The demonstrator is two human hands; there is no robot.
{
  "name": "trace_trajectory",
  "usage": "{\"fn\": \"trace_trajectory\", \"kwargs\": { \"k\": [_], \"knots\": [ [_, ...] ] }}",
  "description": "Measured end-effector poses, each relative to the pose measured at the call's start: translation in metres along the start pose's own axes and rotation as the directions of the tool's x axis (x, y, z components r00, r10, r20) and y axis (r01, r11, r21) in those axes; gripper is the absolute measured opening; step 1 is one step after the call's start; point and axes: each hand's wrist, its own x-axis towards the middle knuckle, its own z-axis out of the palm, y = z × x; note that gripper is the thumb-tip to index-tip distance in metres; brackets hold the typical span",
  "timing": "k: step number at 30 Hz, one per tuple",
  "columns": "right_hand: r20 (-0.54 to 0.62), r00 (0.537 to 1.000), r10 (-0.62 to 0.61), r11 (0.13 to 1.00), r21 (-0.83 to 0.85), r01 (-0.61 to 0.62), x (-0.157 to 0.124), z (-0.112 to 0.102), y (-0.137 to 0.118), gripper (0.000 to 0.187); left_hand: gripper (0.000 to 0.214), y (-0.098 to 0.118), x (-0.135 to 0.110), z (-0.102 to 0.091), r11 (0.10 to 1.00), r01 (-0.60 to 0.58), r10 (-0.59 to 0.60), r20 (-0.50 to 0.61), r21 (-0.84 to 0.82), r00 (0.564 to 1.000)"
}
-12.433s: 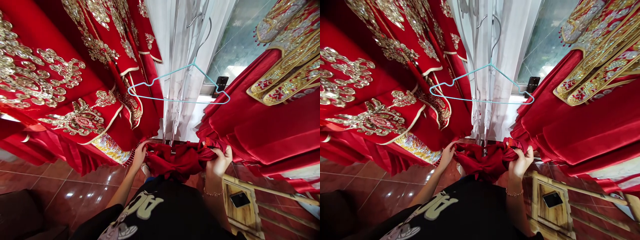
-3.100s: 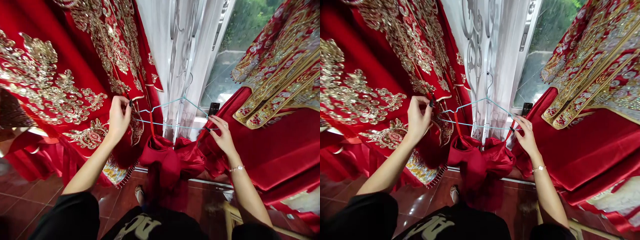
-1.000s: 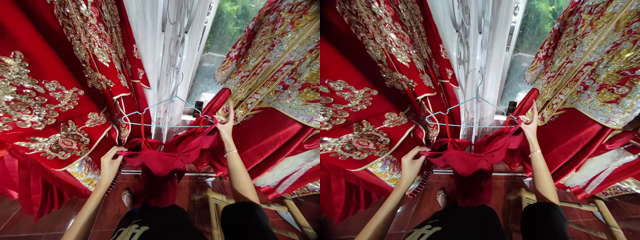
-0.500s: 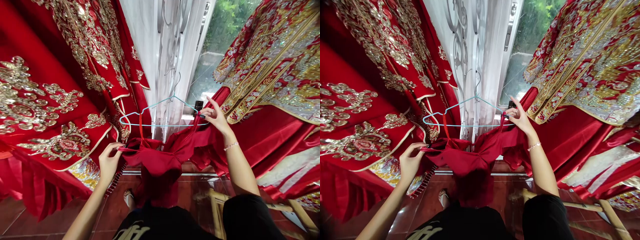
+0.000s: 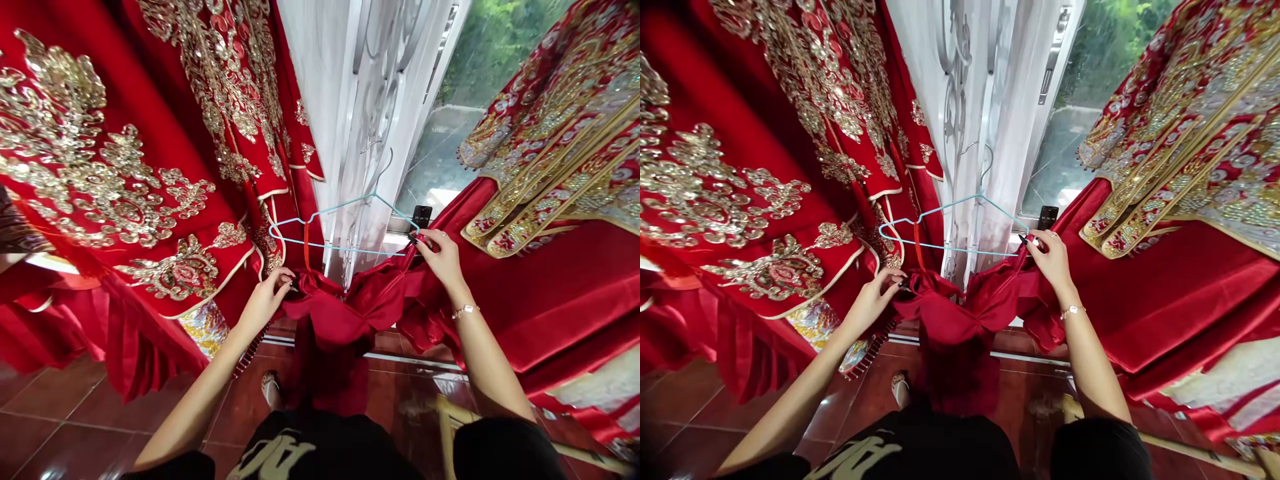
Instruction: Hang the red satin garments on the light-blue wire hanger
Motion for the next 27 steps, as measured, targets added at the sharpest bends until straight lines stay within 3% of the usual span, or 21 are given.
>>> {"fn": "trace_trajectory", "kwargs": {
  "k": [3,6,8,10,13,15,16,20,23,27],
  "knots": [
    [-0.013,1.0,0.008,1.0,-0.013,-0.008,-0.002,0.001,0.0,0.024,0.025,-0.004,0.006,0.002,0.925,0.241,-0.23,0.074,-0.294,0.97],
    [-0.047,0.999,-0.006,0.999,-0.033,0.005,-0.004,0.003,-0.001,0.022,0.027,0.002,0.01,0.005,0.724,0.381,-0.356,0.16,-0.575,0.92],
    [-0.091,0.996,-0.015,0.998,-0.064,0.009,-0.006,0.003,-0.003,0.022,0.026,0.01,0.01,0.005,0.58,0.345,-0.387,0.123,-0.738,0.914],
    [-0.145,0.989,-0.02,0.992,-0.123,0.002,-0.007,0.001,-0.004,0.022,0.025,0.017,0.011,0.0,0.504,0.219,-0.402,-0.003,-0.836,0.916],
    [-0.19,0.981,-0.047,0.978,-0.207,0.006,-0.005,-0.003,-0.002,0.023,0.019,0.022,0.02,-0.017,0.529,0.032,-0.415,-0.226,-0.848,0.881],
    [-0.191,0.979,-0.073,0.974,-0.224,0.029,-0.003,-0.005,0.0,0.023,0.007,0.023,0.032,-0.03,0.559,0.008,-0.416,-0.272,-0.829,0.868],
    [-0.187,0.979,-0.085,0.973,-0.225,0.041,-0.001,-0.006,0.001,0.023,0.002,0.024,0.039,-0.035,0.569,0.019,-0.407,-0.261,-0.822,0.876],
    [-0.16,0.979,-0.125,0.974,-0.209,0.09,0.004,-0.006,0.005,0.025,0.02,0.039,0.065,-0.04,0.636,0.037,-0.266,-0.174,-0.771,0.948],
    [-0.151,0.978,-0.142,0.972,-0.209,0.109,0.005,-0.005,0.006,0.024,0.038,0.059,0.081,-0.029,0.691,0.002,-0.146,-0.137,-0.723,0.98],
    [-0.166,0.972,-0.166,0.967,-0.218,0.128,0.002,-0.006,0.006,0.023,0.067,0.083,0.1,-0.012,0.714,-0.037,-0.085,-0.139,-0.699,0.987]
  ]
}}
